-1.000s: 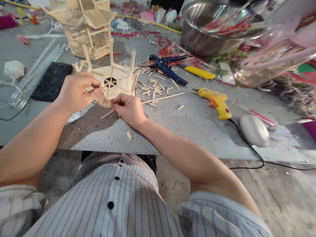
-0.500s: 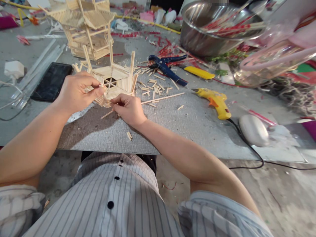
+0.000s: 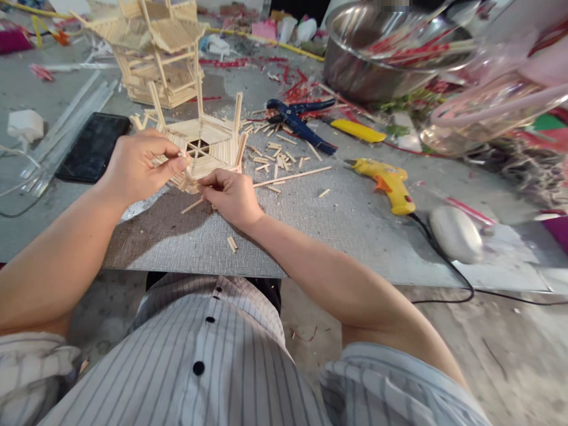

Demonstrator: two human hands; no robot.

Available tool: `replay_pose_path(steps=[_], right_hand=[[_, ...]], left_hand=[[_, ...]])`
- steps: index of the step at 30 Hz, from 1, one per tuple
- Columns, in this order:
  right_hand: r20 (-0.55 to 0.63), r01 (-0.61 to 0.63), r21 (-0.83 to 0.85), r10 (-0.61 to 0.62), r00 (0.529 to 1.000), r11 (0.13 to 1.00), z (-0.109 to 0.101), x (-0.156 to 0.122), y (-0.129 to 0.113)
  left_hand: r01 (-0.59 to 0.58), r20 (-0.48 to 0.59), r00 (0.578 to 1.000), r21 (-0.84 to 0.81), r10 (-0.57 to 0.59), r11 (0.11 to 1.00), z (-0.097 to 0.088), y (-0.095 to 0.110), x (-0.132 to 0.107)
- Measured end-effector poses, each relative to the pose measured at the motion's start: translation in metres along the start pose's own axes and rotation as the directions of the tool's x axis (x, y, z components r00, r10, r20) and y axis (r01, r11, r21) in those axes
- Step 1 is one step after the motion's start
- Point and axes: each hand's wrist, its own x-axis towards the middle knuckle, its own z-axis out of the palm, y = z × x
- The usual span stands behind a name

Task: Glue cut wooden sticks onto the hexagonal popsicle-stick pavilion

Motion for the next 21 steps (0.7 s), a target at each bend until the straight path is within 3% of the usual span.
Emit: replay_pose_path(steps=[8,21], right_hand=[[0.007,0.003,0.003,-0.003,1.000,1.000,0.0004,-0.0002,0.0006],[0.025,0.014,-0.051,-0.013,1.000,0.999,-0.0012,-0.0005,-0.0002]], left_hand=[[0.029,0.028,0.999,-0.015,-0.028,0.999,-0.0016,0.0013,-0.0006],[-0.005,-0.016,1.000,-0.007,0.005,1.000,-0.0003,0.0019,-0.0011]])
